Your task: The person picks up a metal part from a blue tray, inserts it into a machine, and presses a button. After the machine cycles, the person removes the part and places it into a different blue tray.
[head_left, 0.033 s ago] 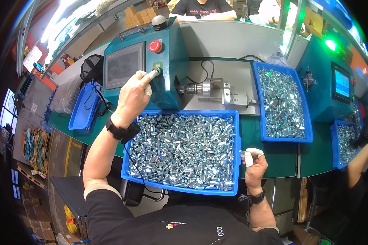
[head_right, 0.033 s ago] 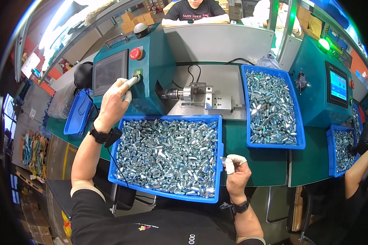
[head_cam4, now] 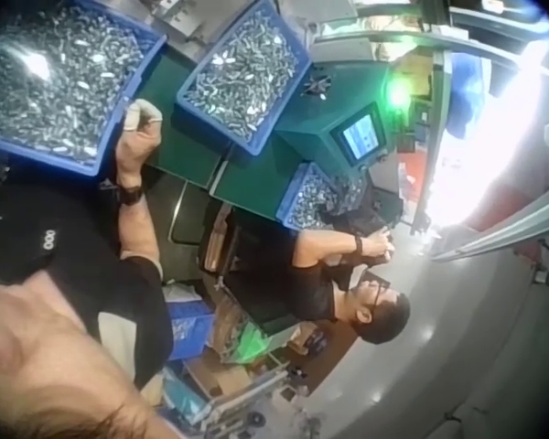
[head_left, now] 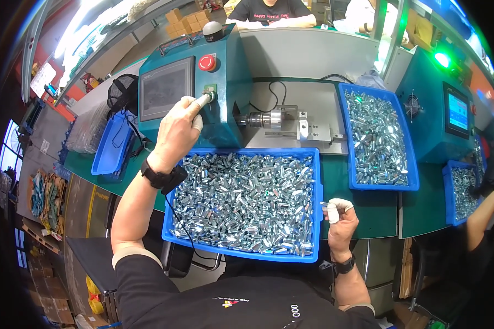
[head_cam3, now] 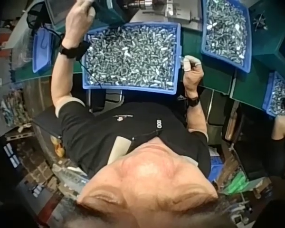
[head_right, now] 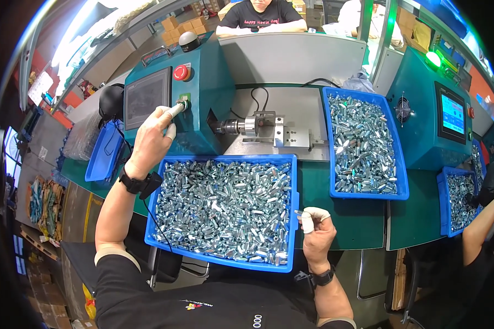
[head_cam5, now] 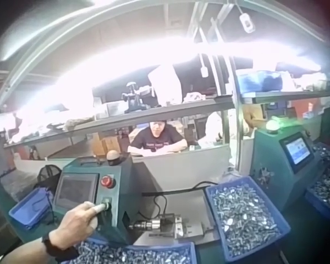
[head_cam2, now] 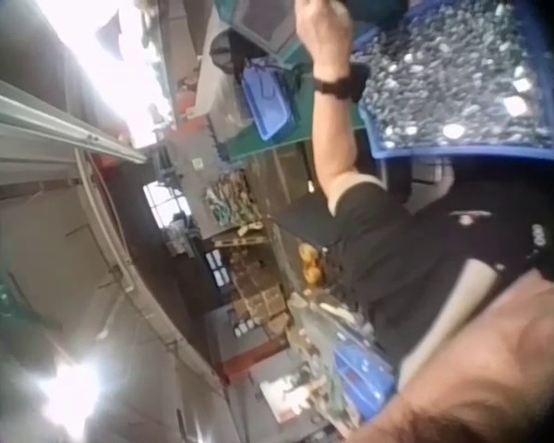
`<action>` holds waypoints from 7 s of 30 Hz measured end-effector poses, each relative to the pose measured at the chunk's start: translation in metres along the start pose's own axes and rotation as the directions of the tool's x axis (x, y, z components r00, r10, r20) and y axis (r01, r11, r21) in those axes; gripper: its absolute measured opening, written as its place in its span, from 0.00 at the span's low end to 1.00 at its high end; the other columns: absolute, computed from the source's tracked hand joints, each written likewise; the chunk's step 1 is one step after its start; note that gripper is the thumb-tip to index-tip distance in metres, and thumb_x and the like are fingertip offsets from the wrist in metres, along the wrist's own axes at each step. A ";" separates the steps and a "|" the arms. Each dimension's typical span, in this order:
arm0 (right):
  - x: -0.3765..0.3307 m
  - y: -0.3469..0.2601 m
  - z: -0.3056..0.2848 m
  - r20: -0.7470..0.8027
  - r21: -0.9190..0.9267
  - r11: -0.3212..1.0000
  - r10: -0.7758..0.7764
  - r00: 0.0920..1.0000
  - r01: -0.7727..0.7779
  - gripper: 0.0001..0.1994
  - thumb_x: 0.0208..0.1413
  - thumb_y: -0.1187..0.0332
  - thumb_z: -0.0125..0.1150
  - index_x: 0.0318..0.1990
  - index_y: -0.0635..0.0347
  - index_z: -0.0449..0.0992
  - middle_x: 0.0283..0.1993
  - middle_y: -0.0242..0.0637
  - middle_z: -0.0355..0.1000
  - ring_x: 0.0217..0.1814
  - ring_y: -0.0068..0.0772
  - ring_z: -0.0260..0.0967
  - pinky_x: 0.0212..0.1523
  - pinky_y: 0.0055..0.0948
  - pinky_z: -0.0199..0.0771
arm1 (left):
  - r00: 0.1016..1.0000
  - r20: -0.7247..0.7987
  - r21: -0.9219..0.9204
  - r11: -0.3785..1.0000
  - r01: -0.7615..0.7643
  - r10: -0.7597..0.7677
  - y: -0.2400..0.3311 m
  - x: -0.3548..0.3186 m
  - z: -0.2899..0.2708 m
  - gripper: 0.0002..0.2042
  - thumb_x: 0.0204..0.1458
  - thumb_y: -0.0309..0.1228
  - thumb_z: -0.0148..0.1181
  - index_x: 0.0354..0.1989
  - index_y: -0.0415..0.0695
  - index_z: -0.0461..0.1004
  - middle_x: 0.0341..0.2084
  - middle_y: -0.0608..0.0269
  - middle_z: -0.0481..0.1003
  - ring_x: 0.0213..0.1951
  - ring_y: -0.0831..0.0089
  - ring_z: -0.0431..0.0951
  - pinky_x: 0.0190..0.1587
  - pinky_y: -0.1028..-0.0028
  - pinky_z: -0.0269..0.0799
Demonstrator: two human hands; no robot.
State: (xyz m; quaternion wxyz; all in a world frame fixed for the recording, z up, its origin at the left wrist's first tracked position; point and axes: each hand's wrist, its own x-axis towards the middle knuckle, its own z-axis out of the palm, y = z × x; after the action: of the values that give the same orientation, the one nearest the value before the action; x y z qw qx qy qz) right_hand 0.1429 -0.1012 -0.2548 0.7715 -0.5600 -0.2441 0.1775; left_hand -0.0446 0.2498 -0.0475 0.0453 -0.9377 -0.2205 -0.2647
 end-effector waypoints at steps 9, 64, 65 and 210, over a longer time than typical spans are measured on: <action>-0.001 -0.003 0.000 -0.029 -0.034 0.999 0.000 1.000 -0.001 0.08 0.65 0.75 0.64 0.49 0.64 0.78 0.40 0.33 0.80 0.38 0.20 0.77 0.36 0.18 0.75 | 0.971 0.203 -0.666 0.708 0.233 -0.129 0.069 -0.074 -0.009 0.19 0.56 0.19 0.59 0.58 0.40 0.77 0.44 0.59 0.80 0.44 0.70 0.82 0.46 0.71 0.78; 0.007 -0.018 0.004 -0.038 -0.183 0.983 -0.020 0.999 0.012 0.08 0.67 0.78 0.60 0.50 0.65 0.80 0.45 0.32 0.76 0.44 0.20 0.75 0.47 0.21 0.76 | 0.862 0.495 -0.798 0.335 0.501 -0.110 0.094 -0.118 0.037 0.12 0.66 0.21 0.56 0.55 0.36 0.78 0.39 0.56 0.83 0.40 0.72 0.81 0.46 0.74 0.77; 0.007 -0.018 0.004 -0.024 -0.205 0.977 -0.059 0.998 0.053 0.07 0.67 0.78 0.60 0.49 0.64 0.80 0.44 0.32 0.76 0.44 0.20 0.74 0.46 0.21 0.76 | 0.848 0.515 -0.764 0.383 0.519 -0.122 0.094 -0.117 0.034 0.13 0.66 0.21 0.57 0.56 0.36 0.79 0.42 0.57 0.83 0.43 0.72 0.81 0.50 0.75 0.76; 0.011 -0.003 0.007 -0.122 -0.010 1.000 0.006 0.993 -0.007 0.11 0.62 0.79 0.66 0.49 0.59 0.75 0.47 0.33 0.77 0.42 0.19 0.74 0.37 0.17 0.74 | 0.880 0.475 -0.831 0.333 0.446 0.005 0.093 -0.114 0.039 0.12 0.64 0.24 0.60 0.53 0.38 0.81 0.37 0.61 0.84 0.39 0.75 0.83 0.46 0.73 0.79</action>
State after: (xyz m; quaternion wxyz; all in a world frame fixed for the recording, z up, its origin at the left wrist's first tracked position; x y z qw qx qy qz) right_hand 0.1477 -0.0905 -0.2478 0.7815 -0.5745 -0.1957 0.1443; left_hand -0.0723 0.1292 -0.1372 -0.5711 -0.7898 -0.1658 -0.1503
